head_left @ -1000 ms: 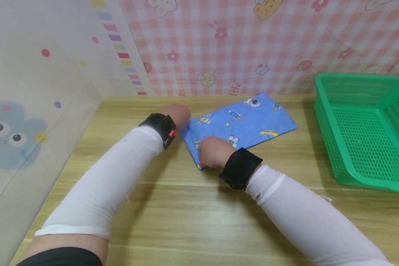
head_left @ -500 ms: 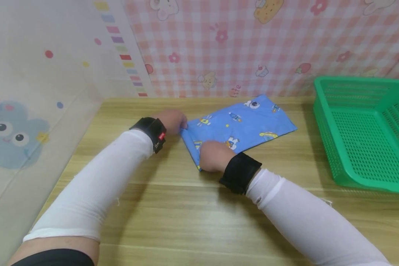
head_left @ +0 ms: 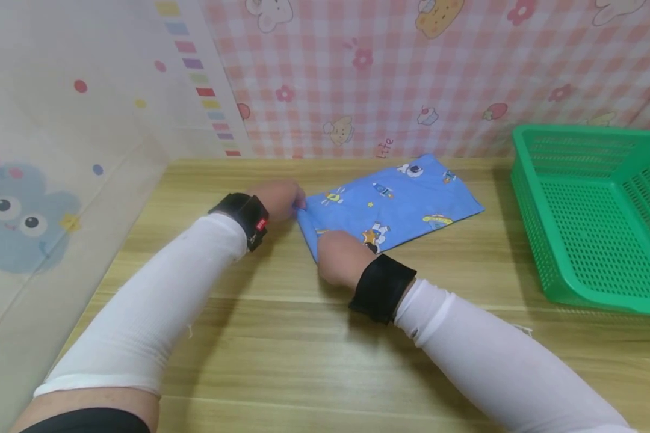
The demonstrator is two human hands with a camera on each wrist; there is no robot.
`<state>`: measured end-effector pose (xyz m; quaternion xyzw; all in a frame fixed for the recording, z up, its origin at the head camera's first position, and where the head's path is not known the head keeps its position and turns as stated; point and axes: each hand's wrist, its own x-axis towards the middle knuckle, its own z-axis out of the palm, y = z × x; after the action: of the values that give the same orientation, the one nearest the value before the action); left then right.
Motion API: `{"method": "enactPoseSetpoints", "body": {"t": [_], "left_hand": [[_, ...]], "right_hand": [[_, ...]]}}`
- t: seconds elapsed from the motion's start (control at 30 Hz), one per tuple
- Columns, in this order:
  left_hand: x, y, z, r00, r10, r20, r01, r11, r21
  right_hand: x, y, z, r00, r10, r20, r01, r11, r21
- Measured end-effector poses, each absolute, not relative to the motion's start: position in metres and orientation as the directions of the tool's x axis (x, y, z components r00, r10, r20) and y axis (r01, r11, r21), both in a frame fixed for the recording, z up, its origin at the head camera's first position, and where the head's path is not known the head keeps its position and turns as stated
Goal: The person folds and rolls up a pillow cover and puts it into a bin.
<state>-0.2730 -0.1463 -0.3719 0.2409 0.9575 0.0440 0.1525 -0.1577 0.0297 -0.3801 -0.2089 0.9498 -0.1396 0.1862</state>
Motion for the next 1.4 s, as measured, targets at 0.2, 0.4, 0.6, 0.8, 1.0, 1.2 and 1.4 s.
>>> {"method": "enactPoseSetpoints", "body": {"t": [0.2, 0.4, 0.6, 0.8, 1.0, 1.2, 1.4], "left_hand": [[-0.273, -0.147, -0.37, -0.833, 0.476, -0.282, 0.441, 0.879, 0.181], [-0.273, -0.143, -0.368, -0.838, 0.46, -0.293, 0.423, 0.888, 0.181], [-0.273, -0.142, -0.368, -0.84, 0.458, -0.291, 0.425, 0.889, 0.172], [-0.273, -0.142, -0.368, -0.839, 0.465, -0.284, 0.432, 0.885, 0.174], [-0.27, -0.143, -0.367, -0.844, 0.455, -0.285, 0.418, 0.89, 0.183], [-0.27, -0.144, -0.367, -0.851, 0.448, -0.274, 0.408, 0.892, 0.193], [-0.272, -0.144, -0.369, -0.849, 0.449, -0.28, 0.414, 0.893, 0.176]], "right_hand": [[-0.166, 0.036, -0.377, -0.82, -0.439, -0.367, -0.314, 0.881, -0.353], [-0.173, 0.039, -0.375, -0.803, -0.424, -0.418, -0.288, 0.891, -0.351], [-0.17, 0.036, -0.377, -0.826, -0.4, -0.396, -0.25, 0.891, -0.379], [-0.17, 0.037, -0.377, -0.826, -0.399, -0.398, -0.253, 0.894, -0.37], [-0.173, 0.041, -0.376, -0.798, -0.429, -0.424, -0.295, 0.89, -0.347], [-0.177, 0.042, -0.377, -0.798, -0.418, -0.435, -0.27, 0.892, -0.362], [-0.17, 0.039, -0.377, -0.841, -0.386, -0.378, -0.232, 0.89, -0.391]]}}
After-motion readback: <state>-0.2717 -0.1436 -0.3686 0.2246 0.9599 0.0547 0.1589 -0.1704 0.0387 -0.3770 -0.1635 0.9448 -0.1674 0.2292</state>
